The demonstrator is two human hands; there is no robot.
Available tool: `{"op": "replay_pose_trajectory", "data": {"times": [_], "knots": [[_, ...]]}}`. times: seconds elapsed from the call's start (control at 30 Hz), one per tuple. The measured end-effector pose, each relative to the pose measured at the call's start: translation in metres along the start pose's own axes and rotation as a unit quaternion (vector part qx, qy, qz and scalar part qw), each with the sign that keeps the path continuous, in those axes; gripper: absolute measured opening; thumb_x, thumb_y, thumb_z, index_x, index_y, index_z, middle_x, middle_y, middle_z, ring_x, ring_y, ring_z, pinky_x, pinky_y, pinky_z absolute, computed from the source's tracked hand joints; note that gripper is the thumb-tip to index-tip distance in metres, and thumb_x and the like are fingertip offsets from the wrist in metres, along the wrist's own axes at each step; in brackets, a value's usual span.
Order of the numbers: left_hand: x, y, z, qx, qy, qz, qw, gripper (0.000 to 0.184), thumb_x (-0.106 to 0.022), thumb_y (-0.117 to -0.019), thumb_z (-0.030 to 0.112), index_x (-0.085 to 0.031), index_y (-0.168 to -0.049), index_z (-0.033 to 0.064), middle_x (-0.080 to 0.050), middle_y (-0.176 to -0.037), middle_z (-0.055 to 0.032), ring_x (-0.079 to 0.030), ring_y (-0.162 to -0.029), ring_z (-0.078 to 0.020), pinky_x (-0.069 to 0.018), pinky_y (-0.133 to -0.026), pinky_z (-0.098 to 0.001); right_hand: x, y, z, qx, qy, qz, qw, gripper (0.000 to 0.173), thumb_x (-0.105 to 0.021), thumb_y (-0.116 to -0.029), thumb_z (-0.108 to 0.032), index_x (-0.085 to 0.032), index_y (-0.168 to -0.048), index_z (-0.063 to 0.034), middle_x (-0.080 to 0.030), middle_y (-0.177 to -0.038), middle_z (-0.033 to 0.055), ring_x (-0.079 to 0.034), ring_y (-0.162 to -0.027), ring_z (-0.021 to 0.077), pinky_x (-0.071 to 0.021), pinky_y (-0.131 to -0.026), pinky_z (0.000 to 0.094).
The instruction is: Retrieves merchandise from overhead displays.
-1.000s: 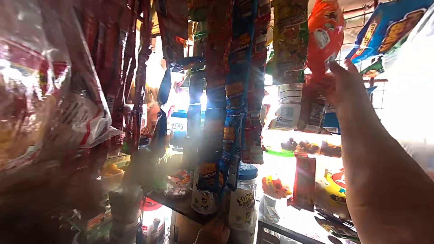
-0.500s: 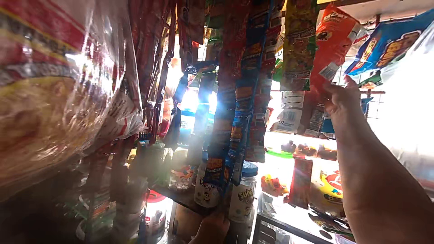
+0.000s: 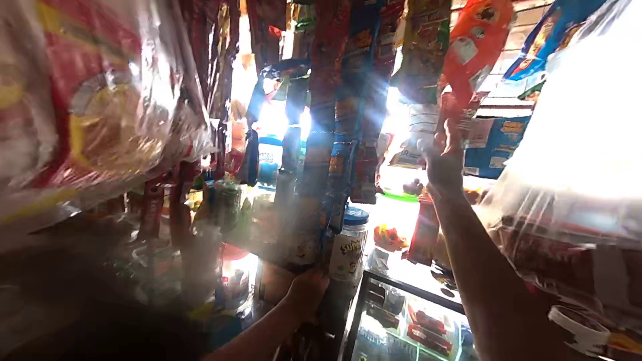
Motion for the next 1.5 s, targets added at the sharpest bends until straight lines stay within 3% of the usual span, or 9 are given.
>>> {"op": "replay_pose_trajectory", "data": {"times": [0.13,0.3,0.37,0.6,0.77,0.87,1.0,1.13,1.5], "knots": [[0.000,0.002,0.001,-0.005,0.029,0.037,0.999,0.024,-0.050,-0.1025,0.002,-0.067,-0.117,-0.0093,-0.065,-0.121,-0.0287,-0.065,-0.115,-0.0441,-0.0544,-0.093,-0.0530,-0.010,0.097,0.037,0.056,0.135,-0.134,0.980,0.065,-0.065,-0.0966,-0.013,-0.039,-0.155,-0.0005,-0.045,-0.150,0.0293,-0.056,-0.127,0.0376,-0.0511,-0.099,0.0460],[0.001,0.004,0.000,0.010,0.079,0.022,0.997,0.027,-0.046,-0.1035,-0.001,-0.064,-0.123,-0.0091,-0.062,-0.129,-0.0297,-0.061,-0.120,-0.0454,-0.0516,-0.097,-0.0559,0.001,0.192,0.073,0.134,0.168,-0.170,0.962,0.040,-0.064,-0.0923,-0.010,-0.065,-0.126,0.0110,-0.061,-0.127,0.0350,-0.063,-0.115,0.0424,-0.0549,-0.093,0.0435],[0.000,0.005,-0.002,0.007,0.088,0.049,0.995,0.028,-0.046,-0.1031,-0.001,-0.065,-0.121,-0.0092,-0.062,-0.128,-0.0293,-0.062,-0.119,-0.0449,-0.0524,-0.096,-0.0553,0.008,0.206,0.064,0.172,0.185,-0.133,0.958,0.031,-0.063,-0.0898,-0.006,-0.072,-0.115,0.0096,-0.066,-0.120,0.0338,-0.066,-0.110,0.0406,-0.0544,-0.090,0.0363],[0.000,0.006,-0.007,0.008,0.092,0.058,0.994,0.030,-0.047,-0.1022,-0.002,-0.063,-0.126,-0.0084,-0.062,-0.130,-0.0274,-0.060,-0.123,-0.0424,-0.0511,-0.100,-0.0517,0.041,0.202,0.076,0.269,0.302,-0.090,0.910,0.030,-0.059,-0.0951,-0.013,-0.073,-0.112,0.0083,-0.068,-0.113,0.0321,-0.063,-0.108,0.0504,-0.0481,-0.098,0.0553],[0.001,0.012,-0.016,0.032,0.119,0.056,0.991,0.030,-0.052,-0.1017,0.004,-0.065,-0.126,-0.0066,-0.062,-0.135,-0.0246,-0.059,-0.128,-0.0401,-0.0474,-0.106,-0.0514,0.064,0.192,0.078,0.170,0.392,-0.074,0.901,0.035,-0.057,-0.0970,-0.017,-0.071,-0.121,0.0048,-0.067,-0.117,0.0332,-0.059,-0.112,0.0576,-0.0422,-0.097,0.0687],[-0.009,0.016,-0.020,0.043,0.131,0.094,0.986,0.030,-0.051,-0.1014,0.004,-0.065,-0.125,-0.0079,-0.062,-0.133,-0.0264,-0.060,-0.128,-0.0391,-0.0466,-0.109,-0.0487,0.062,0.194,0.078,0.141,0.374,-0.083,0.913,0.031,-0.063,-0.0945,-0.011,-0.072,-0.120,0.0037,-0.069,-0.114,0.0307,-0.062,-0.111,0.0538,-0.0464,-0.097,0.0654],[-0.038,0.016,-0.024,0.090,0.126,0.104,0.982,0.041,-0.054,-0.1010,0.007,-0.056,-0.140,-0.0060,-0.052,-0.149,-0.0239,-0.047,-0.142,-0.0362,-0.0359,-0.119,-0.0462,0.060,0.191,0.078,0.098,0.350,-0.110,0.925,0.029,-0.064,-0.0946,-0.011,-0.074,-0.119,0.0006,-0.072,-0.110,0.0257,-0.067,-0.107,0.0469,-0.0516,-0.094,0.0599],[-0.047,0.020,-0.017,0.060,0.105,0.225,0.967,0.044,-0.066,-0.0917,0.007,-0.060,-0.131,-0.0115,-0.056,-0.141,-0.0291,-0.053,-0.135,-0.0441,-0.0409,-0.114,-0.0536,0.063,0.187,0.083,0.021,0.326,-0.146,0.934,0.028,-0.063,-0.0973,-0.013,-0.074,-0.120,-0.0011,-0.072,-0.111,0.0234,-0.067,-0.110,0.0428,-0.0499,-0.098,0.0582],[-0.047,0.023,-0.005,0.031,0.067,0.265,0.961,0.046,-0.064,-0.0883,0.002,-0.057,-0.130,-0.0166,-0.057,-0.138,-0.0335,-0.055,-0.131,-0.0471,-0.0441,-0.110,-0.0543,0.073,0.188,0.083,0.002,0.294,-0.081,0.952,0.028,-0.065,-0.0960,-0.014,-0.074,-0.119,0.0001,-0.073,-0.105,0.0233,-0.070,-0.100,0.0439,-0.0536,-0.086,0.0604]]}}
Point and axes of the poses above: each hand's wrist, its own y-axis away from the middle knuckle, its own x-axis out of the back of the hand, z = x × y, the point moved 5 cm from there along -y, towards the middle knuckle
